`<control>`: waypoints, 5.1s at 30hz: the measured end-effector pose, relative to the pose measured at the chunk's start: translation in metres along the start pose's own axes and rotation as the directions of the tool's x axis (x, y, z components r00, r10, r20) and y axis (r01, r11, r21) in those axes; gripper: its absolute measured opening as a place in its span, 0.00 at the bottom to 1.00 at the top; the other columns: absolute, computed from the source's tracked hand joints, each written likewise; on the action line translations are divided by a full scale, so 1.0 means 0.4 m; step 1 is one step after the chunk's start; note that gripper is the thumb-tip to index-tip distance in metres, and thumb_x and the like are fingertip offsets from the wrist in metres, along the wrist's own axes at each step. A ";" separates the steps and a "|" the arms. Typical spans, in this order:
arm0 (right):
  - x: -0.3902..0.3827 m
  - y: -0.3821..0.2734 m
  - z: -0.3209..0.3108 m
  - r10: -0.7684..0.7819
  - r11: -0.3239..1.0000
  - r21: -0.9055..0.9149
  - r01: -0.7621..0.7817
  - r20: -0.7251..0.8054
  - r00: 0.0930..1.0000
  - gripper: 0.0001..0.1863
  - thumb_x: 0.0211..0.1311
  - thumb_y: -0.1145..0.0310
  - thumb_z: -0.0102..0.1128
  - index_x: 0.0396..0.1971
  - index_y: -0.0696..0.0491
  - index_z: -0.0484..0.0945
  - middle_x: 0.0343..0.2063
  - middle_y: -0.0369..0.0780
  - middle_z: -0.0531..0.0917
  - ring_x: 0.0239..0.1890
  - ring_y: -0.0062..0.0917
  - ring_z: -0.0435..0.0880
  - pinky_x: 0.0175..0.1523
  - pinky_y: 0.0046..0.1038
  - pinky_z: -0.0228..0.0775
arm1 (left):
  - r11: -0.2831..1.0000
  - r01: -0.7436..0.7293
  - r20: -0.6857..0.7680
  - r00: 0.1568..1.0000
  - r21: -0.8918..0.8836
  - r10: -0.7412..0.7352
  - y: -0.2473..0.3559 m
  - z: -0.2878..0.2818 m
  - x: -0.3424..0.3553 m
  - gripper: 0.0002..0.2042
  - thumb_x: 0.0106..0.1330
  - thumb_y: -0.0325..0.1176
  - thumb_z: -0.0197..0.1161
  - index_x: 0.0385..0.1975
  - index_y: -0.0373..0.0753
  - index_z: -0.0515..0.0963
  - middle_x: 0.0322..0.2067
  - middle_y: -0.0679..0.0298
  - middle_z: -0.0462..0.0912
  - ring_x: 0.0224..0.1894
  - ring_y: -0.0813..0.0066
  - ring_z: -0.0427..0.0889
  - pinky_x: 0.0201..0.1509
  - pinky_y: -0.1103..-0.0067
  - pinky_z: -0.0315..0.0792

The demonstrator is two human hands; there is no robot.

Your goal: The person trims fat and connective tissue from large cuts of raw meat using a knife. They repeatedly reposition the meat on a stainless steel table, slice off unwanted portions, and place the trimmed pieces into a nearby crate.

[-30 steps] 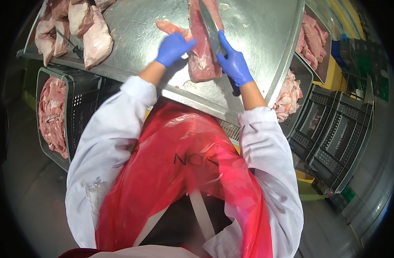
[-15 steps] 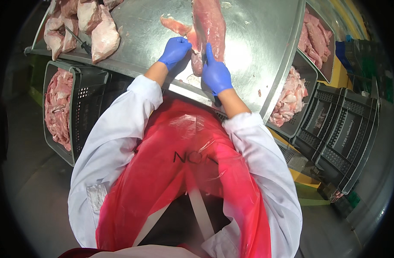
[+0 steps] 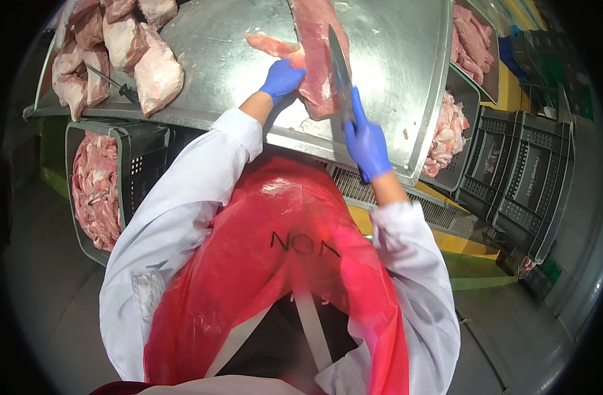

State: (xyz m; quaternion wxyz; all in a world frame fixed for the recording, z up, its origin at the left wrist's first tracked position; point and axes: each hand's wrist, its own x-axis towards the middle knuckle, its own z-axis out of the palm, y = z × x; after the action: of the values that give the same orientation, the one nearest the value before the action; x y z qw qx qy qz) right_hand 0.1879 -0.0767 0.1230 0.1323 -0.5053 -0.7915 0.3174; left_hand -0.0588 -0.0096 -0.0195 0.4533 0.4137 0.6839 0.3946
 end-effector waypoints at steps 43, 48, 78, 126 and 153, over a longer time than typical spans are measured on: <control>0.145 -0.202 0.081 0.483 0.712 -0.674 -0.198 0.264 0.835 0.39 0.69 0.67 0.48 0.77 0.40 0.43 0.28 0.58 0.84 0.30 0.54 0.85 0.38 0.50 0.76 | 1.000 0.015 -0.099 0.995 -0.015 -0.016 0.000 -0.313 0.207 0.23 0.62 0.45 0.65 0.51 0.34 0.77 0.42 0.55 0.86 0.45 0.62 0.85 0.52 0.71 0.76; -0.024 -0.288 -0.034 0.440 0.856 -0.390 -0.339 0.205 0.874 0.43 0.61 0.77 0.54 0.76 0.41 0.51 0.20 0.56 0.79 0.24 0.50 0.82 0.34 0.43 0.73 | 0.999 0.037 0.029 0.999 0.025 -0.038 0.085 -0.163 0.252 0.24 0.61 0.46 0.64 0.50 0.35 0.78 0.43 0.53 0.87 0.48 0.58 0.85 0.55 0.71 0.76; -0.196 -0.171 0.114 0.273 0.801 -0.576 -0.166 0.104 0.956 0.48 0.55 0.79 0.53 0.77 0.42 0.47 0.22 0.50 0.80 0.20 0.46 0.80 0.26 0.49 0.71 | 0.993 -0.026 -0.048 0.998 0.116 0.031 -0.010 -0.298 0.194 0.13 0.62 0.39 0.57 0.29 0.35 0.82 0.29 0.51 0.85 0.34 0.58 0.85 0.41 0.67 0.76; -0.380 0.313 -0.155 0.287 0.935 0.271 -0.229 -0.198 0.937 0.39 0.66 0.74 0.52 0.77 0.44 0.50 0.22 0.44 0.77 0.20 0.35 0.76 0.34 0.34 0.72 | -0.329 -0.876 0.892 0.209 0.353 0.401 0.243 0.013 0.198 0.34 0.55 0.32 0.67 0.65 0.38 0.66 0.67 0.52 0.67 0.71 0.57 0.64 0.75 0.62 0.57; 0.058 0.325 -0.067 0.540 0.820 0.382 -0.426 -0.269 0.798 0.38 0.67 0.60 0.52 0.76 0.41 0.50 0.23 0.53 0.81 0.26 0.47 0.84 0.38 0.44 0.75 | 0.341 -0.677 0.641 0.732 0.652 0.229 0.357 0.114 0.365 0.50 0.41 0.40 0.73 0.70 0.33 0.57 0.58 0.39 0.71 0.58 0.40 0.74 0.64 0.61 0.70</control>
State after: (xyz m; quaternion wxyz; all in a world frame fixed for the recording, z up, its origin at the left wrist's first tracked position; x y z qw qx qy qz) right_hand 0.2846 -0.0091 0.0582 0.2663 -0.7158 -0.5370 0.3583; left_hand -0.0219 0.1823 0.0557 0.1922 0.8367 0.5128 0.0078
